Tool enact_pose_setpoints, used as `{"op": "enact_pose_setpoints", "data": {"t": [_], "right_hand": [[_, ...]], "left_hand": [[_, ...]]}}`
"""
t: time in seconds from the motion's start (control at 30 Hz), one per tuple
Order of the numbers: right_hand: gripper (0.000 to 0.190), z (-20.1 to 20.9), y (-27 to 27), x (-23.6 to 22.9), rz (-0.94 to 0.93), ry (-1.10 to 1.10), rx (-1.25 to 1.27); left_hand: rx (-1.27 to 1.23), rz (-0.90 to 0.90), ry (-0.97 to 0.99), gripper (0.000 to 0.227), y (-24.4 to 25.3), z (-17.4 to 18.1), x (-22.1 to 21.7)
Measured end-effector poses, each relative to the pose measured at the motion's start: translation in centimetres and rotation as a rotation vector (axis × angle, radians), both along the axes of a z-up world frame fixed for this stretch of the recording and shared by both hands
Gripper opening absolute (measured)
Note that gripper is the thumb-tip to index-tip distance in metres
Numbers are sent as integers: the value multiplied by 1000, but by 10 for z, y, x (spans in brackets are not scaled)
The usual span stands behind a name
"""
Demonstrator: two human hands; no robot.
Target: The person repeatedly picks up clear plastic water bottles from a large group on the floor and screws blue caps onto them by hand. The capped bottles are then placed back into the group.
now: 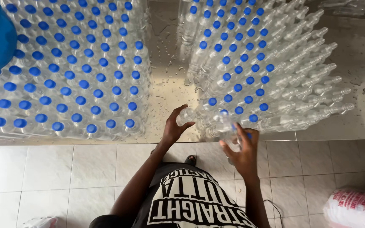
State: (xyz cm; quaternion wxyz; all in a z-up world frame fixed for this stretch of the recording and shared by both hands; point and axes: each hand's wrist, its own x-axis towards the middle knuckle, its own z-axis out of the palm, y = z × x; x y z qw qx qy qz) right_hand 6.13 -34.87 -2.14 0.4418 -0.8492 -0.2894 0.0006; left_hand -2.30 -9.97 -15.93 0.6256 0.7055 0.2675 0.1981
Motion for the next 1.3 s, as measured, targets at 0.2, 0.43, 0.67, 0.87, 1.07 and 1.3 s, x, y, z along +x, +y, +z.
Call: {"op": "enact_pose_setpoints", "data": {"t": [0.2,0.43,0.67,0.87,1.07,1.3], "right_hand": [[83,2,31,-13,110,27,-322],[80,16,52,-17,105,2,-478],[80,14,55,-14,114,6,-547],[81,9,52,-13,119,20,-555],[81,15,53,-12,130,2,-546],[83,-5,52,-9,117,68,-384]], "left_hand": [[-43,-50,96,86,6,18,-9],[-77,-69,47,83,7,7,-6],[-59,-65,-4,83,7,-1,-4],[-100,-71,-15,84,7,3,-7],[-87,-69,-25,85,8,-3,-3],[-106,-76,-10,88,8,10,-8]]}}
